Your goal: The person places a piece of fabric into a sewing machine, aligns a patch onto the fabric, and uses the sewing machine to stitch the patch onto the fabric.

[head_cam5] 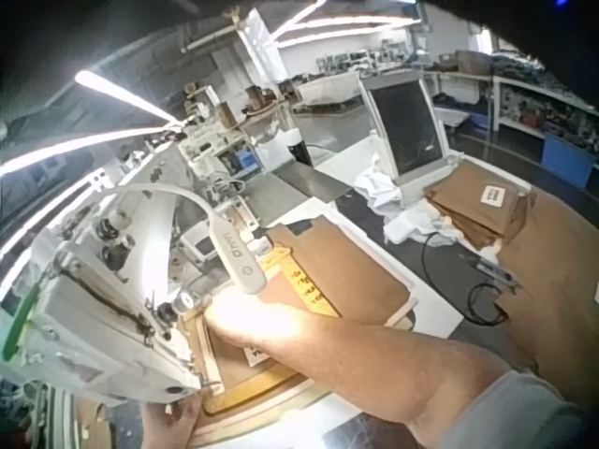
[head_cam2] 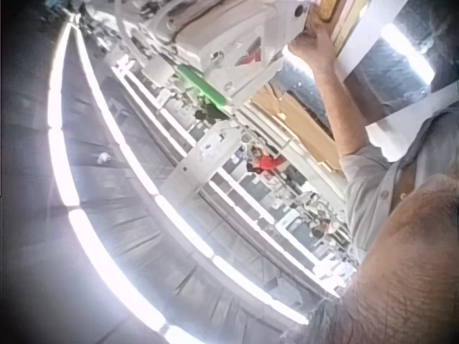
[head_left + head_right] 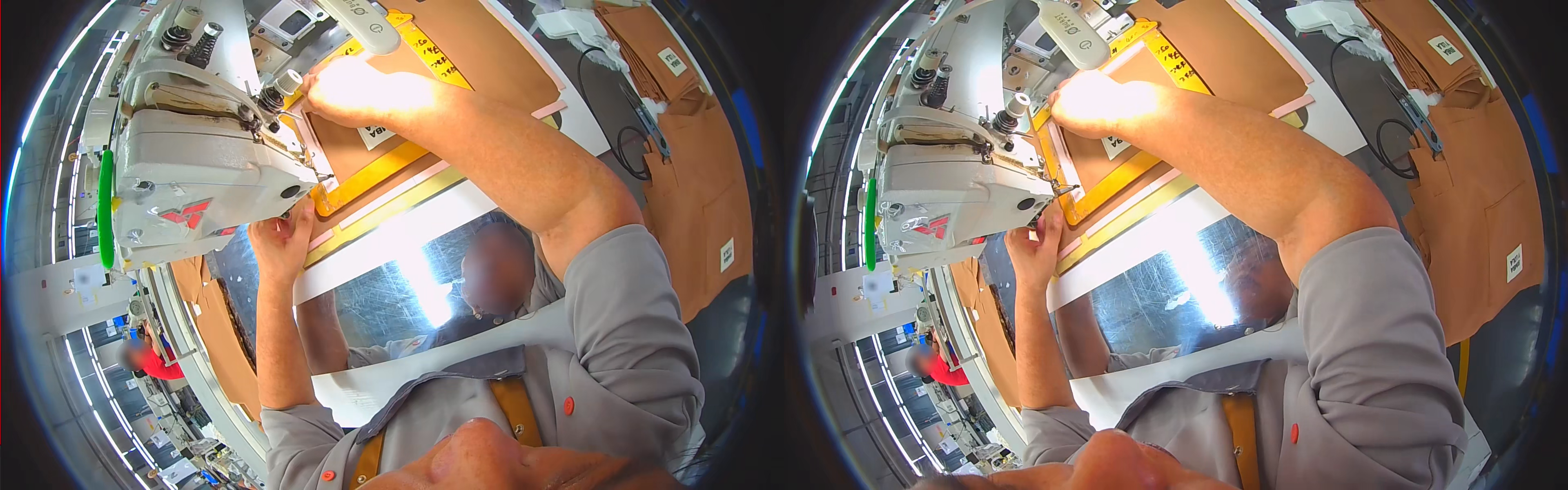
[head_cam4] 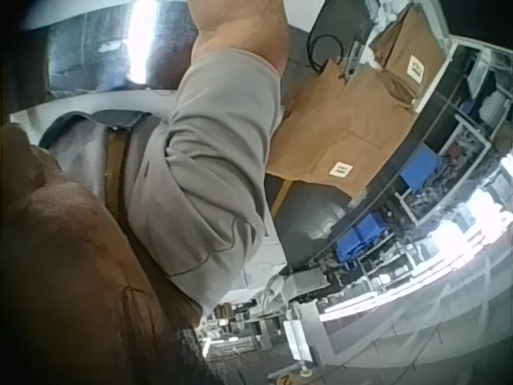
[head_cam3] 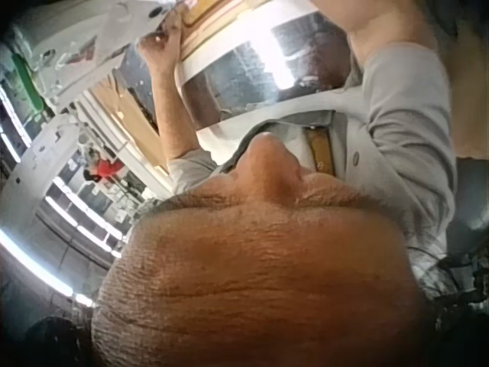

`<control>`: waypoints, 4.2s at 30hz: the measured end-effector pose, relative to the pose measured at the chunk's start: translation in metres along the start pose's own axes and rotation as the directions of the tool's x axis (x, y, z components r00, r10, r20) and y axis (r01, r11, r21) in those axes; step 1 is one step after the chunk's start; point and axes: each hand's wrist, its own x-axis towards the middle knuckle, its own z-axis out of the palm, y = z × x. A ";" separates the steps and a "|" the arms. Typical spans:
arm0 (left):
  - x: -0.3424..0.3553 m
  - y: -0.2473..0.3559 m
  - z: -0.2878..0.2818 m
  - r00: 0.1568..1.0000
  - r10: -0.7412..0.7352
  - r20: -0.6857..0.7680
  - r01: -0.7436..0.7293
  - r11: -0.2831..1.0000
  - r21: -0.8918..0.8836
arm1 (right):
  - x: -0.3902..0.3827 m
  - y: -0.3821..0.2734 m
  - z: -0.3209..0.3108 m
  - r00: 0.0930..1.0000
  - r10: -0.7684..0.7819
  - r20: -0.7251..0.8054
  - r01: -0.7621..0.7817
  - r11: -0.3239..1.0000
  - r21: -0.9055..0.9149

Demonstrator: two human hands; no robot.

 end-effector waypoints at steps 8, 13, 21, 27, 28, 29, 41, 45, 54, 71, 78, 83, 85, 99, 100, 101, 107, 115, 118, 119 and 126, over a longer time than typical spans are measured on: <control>0.011 0.007 0.012 0.999 0.032 0.015 -0.031 0.998 -0.062 | 0.002 0.007 0.006 0.990 -0.118 -0.081 0.106 0.985 -0.136; -0.015 0.012 0.013 0.996 0.090 -0.029 -0.086 0.990 0.114 | 0.005 -0.001 -0.004 0.998 0.016 0.054 -0.012 0.997 -0.072; -0.005 0.049 0.033 0.965 0.258 0.045 -0.256 0.894 0.367 | 0.002 -0.008 -0.027 0.995 0.055 0.088 -0.049 0.997 -0.062; -0.010 0.071 0.035 0.977 0.093 0.190 -0.189 0.787 0.588 | 0.010 -0.021 -0.057 0.908 0.122 0.401 -0.103 0.992 -0.068; -0.012 0.071 0.037 0.975 0.117 0.191 -0.210 0.773 0.599 | 0.010 -0.023 -0.062 0.868 0.165 0.468 -0.130 0.986 -0.107; -0.013 0.071 0.038 0.980 0.109 0.169 -0.189 0.780 0.596 | 0.012 -0.025 -0.066 0.823 0.211 0.528 -0.155 0.977 -0.148; -0.009 0.085 0.037 0.984 0.026 0.178 -0.102 0.895 0.433 | 0.008 -0.012 -0.059 0.757 0.099 0.646 -0.052 0.994 -0.092; -0.012 0.079 0.048 0.988 0.067 0.138 -0.120 0.900 0.419 | 0.008 -0.005 -0.052 0.776 0.080 0.626 -0.031 0.996 -0.088; -0.013 0.079 0.049 0.982 0.068 0.174 -0.136 0.900 0.414 | 0.004 -0.001 -0.048 0.791 0.059 0.609 -0.006 0.996 -0.088; -0.010 0.070 0.057 0.971 0.215 0.109 -0.240 0.880 0.411 | 0.011 -0.005 -0.052 0.754 0.073 0.652 -0.034 0.997 -0.072; -0.008 0.076 0.051 0.971 0.179 0.162 -0.227 0.901 0.370 | 0.013 0.006 -0.040 0.690 0.108 0.716 -0.039 0.993 -0.112; -0.019 0.079 0.046 0.966 0.189 0.178 -0.247 0.882 0.401 | 0.002 -0.015 -0.051 0.790 0.128 0.600 -0.094 0.992 -0.088; -0.023 0.080 0.043 0.966 0.177 0.188 -0.240 0.886 0.398 | -0.004 -0.014 -0.051 0.810 0.113 0.575 -0.078 0.993 -0.086; -0.055 0.080 0.019 0.956 0.108 0.274 -0.202 0.916 0.345 | -0.039 -0.020 -0.059 0.925 -0.047 0.376 0.023 0.997 0.068; -0.058 0.080 0.020 0.959 0.113 0.261 -0.201 0.920 0.338 | -0.039 -0.022 -0.061 0.926 -0.046 0.375 0.022 0.997 0.068; -0.061 0.081 0.020 0.961 0.119 0.249 -0.200 0.923 0.330 | -0.040 -0.026 -0.065 0.905 -0.056 0.421 0.037 0.998 0.052; -0.073 0.086 0.020 0.951 0.179 0.252 -0.256 0.914 0.315 | -0.061 -0.032 -0.065 0.920 -0.124 0.373 0.099 0.991 0.086; -0.093 0.090 0.019 0.944 0.225 0.241 -0.285 0.924 0.256 | -0.077 -0.049 -0.077 0.910 -0.135 0.391 0.106 0.990 0.095; -0.099 0.092 0.017 0.937 0.239 0.254 -0.302 0.921 0.248 | -0.083 -0.055 -0.079 0.914 -0.141 0.380 0.135 0.990 0.043; -0.101 0.093 0.016 0.934 0.251 0.256 -0.314 0.917 0.246 | -0.084 -0.056 -0.080 0.912 -0.144 0.385 0.145 0.989 0.025; -0.107 0.101 0.007 0.920 0.276 0.277 -0.340 0.916 0.214 | -0.096 -0.069 -0.084 0.910 -0.152 0.387 0.137 0.988 0.066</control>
